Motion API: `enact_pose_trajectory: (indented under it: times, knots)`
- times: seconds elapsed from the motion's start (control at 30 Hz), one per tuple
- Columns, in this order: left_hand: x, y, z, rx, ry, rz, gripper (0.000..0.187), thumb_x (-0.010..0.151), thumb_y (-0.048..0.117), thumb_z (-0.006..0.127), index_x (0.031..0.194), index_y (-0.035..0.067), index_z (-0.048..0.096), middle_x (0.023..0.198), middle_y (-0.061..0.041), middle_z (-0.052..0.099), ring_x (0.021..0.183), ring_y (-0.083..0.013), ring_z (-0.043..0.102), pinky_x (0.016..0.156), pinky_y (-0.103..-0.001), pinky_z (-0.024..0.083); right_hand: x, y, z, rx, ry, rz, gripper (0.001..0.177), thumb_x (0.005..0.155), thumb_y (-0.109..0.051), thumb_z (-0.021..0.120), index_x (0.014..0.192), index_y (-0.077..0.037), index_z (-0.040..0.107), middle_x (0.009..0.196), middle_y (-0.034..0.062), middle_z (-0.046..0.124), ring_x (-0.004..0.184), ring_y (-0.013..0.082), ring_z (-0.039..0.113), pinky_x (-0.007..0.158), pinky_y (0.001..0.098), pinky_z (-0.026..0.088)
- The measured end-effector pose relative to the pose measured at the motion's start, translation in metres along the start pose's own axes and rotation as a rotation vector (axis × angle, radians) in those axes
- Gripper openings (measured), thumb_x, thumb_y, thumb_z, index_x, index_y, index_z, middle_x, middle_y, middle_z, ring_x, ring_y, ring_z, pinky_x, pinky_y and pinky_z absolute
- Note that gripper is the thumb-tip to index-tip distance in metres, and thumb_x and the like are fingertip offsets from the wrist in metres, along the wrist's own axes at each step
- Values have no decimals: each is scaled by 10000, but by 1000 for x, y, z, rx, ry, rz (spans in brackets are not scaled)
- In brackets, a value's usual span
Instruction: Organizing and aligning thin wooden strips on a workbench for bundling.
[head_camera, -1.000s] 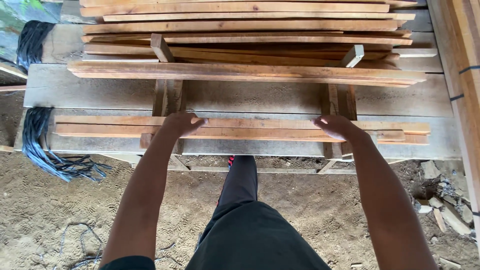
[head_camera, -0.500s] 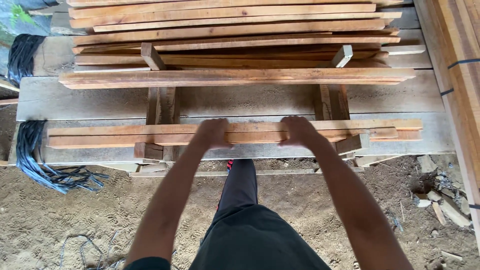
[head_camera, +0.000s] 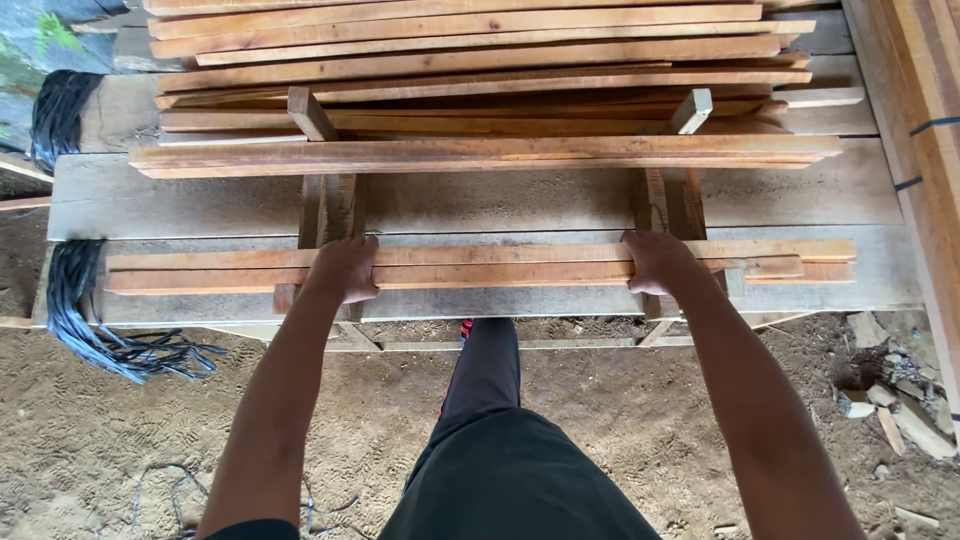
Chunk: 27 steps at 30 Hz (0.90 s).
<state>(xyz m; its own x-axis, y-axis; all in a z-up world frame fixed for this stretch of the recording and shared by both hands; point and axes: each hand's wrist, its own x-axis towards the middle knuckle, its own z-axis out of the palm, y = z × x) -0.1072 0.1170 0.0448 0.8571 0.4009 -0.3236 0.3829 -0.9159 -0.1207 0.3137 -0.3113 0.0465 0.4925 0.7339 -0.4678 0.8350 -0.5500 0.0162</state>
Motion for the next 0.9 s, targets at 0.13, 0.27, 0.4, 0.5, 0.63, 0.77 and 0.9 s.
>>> enact_pose_trajectory:
  times: [0.13, 0.27, 0.4, 0.5, 0.63, 0.77, 0.9]
  knots:
    - [-13, 14, -22, -42, 13, -38, 483, 700, 355, 627, 1127, 146, 543, 1106, -100, 700, 1072, -332, 725, 887, -460, 576, -15, -13, -20, 25, -8, -8, 819, 653, -324, 871, 1395, -186, 554, 1343, 118, 695, 1272, 376, 651, 1047, 514, 513]
    - [-9, 15, -22, -71, -2, -27, 506, 698, 307, 647, 1161, 132, 539, 1127, -130, 681, 1089, -352, 711, 926, -475, 566, -15, -11, -25, -4, -46, -3, 812, 668, -339, 861, 1410, -214, 555, 1358, 98, 697, 1291, 353, 647, 1066, 495, 508]
    - [-3, 9, -11, -64, -21, -5, 646, 628, 381, 738, 1190, 136, 537, 1160, -130, 684, 1108, -351, 705, 932, -489, 571, -26, -24, -45, 1, -105, -15, 868, 644, -427, 885, 1415, -211, 549, 1389, 112, 686, 1318, 354, 633, 1095, 491, 496]
    - [3, 7, -36, -120, -254, -25, 1095, 517, 773, 779, 1405, 180, 536, 1348, -119, 679, 1242, -339, 668, 1041, -460, 545, -48, -44, -94, 153, -204, -12, 1086, 568, -747, 878, 1474, -244, 555, 1466, 131, 637, 1389, 365, 567, 1173, 512, 424]
    - [-28, 28, -122, -434, -409, -82, 1035, 793, 772, 565, 1559, 87, 439, 1571, -217, 506, 1453, -417, 473, 1221, -503, 377, -78, -80, -153, 504, -287, 51, 980, 842, -858, 462, 1471, -117, 589, 1566, 252, 506, 1492, 473, 394, 1247, 573, 285]
    - [-10, 25, -111, -476, -472, -133, 1025, 910, 872, 147, 1477, 129, 569, 1519, -188, 568, 1441, -393, 488, 1225, -507, 360, -58, -77, -145, 466, -357, 113, 884, 929, -805, 376, 1458, -138, 618, 1554, 256, 516, 1490, 459, 403, 1261, 552, 283]
    - [8, 19, -140, -494, -602, -136, 942, 874, 803, 386, 1429, 79, 620, 1494, -191, 592, 1461, -393, 458, 1259, -478, 332, -28, -66, -148, 409, -451, 28, 887, 907, -780, 470, 1441, -89, 626, 1530, 288, 530, 1466, 490, 431, 1266, 559, 303]
